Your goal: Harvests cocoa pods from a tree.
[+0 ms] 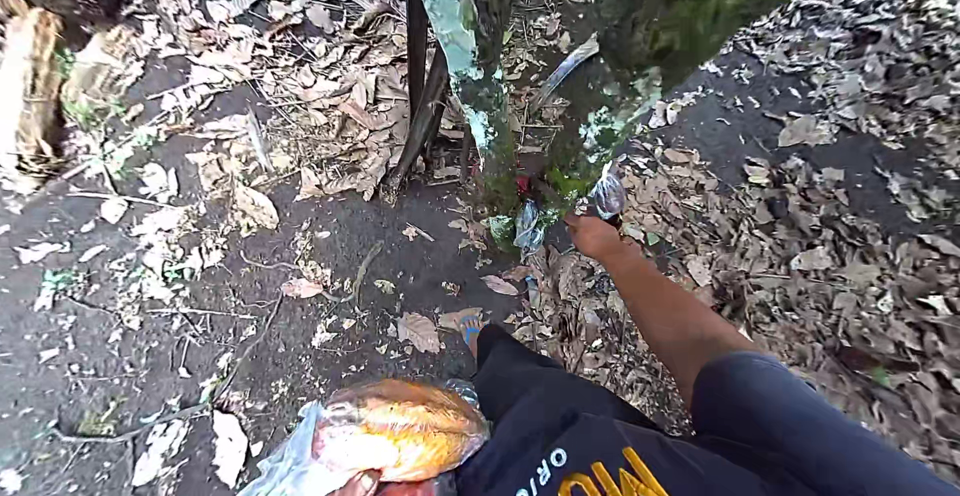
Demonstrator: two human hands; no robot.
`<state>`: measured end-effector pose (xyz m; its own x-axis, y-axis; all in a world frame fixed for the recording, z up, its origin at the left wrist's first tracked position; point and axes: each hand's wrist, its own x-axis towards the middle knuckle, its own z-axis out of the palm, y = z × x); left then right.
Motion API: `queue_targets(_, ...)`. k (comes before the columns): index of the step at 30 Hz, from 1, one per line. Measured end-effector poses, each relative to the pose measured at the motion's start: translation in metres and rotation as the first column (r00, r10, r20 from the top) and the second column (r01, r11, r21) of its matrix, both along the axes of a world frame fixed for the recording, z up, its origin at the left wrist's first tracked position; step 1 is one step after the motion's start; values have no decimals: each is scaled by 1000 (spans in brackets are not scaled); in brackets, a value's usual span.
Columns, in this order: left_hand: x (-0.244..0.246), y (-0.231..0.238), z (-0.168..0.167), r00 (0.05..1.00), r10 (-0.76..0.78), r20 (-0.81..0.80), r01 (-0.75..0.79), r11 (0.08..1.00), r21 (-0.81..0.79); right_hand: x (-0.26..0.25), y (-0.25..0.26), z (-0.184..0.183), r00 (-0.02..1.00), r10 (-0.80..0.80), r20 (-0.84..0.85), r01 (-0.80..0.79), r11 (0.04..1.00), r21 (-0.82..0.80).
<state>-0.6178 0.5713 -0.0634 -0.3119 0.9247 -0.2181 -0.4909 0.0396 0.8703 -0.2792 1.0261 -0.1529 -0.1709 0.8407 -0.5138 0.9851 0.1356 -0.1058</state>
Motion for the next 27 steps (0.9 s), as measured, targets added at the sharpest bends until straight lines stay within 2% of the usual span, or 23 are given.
queue_targets(4,-15,39,18,1000,28,-2,-28,994,-108,-13,30,-9,996,33,78,-27,996,-81)
queue_targets(7,-37,56,0,999,20,-40,-24,996,-84,-17,41,-13,990,51,131,-38,994,-100)
queue_targets(10,-54,79,-7,999,-34,34,36,998,-56,-24,45,2,985,42,168,-20,991,-133)
queue_targets(13,-53,98,-4,998,-36,46,41,994,-100,-30,55,16,972,64,226,-29,988,-153)
queue_targets(17,-52,119,5,996,-27,87,42,984,-171,-33,73,24,925,216,311,-154,965,-215)
queue_targets(19,-52,119,-4,996,-58,61,67,987,-147,-36,76,34,909,270,317,-211,955,-207)
queue_targets(21,-54,118,-24,991,-126,-36,123,990,-74,-47,78,43,902,284,324,-217,949,-228)
queue_targets(23,-48,125,-33,990,-133,34,135,990,-32,-53,75,39,911,250,328,-173,954,-246)
queue_targets(25,-40,137,-30,983,-121,137,126,992,-26,-48,69,27,933,194,302,-128,966,-224)
queue_targets(27,-37,144,-19,981,-106,161,118,991,-70,-48,61,18,940,173,295,-110,970,-216)
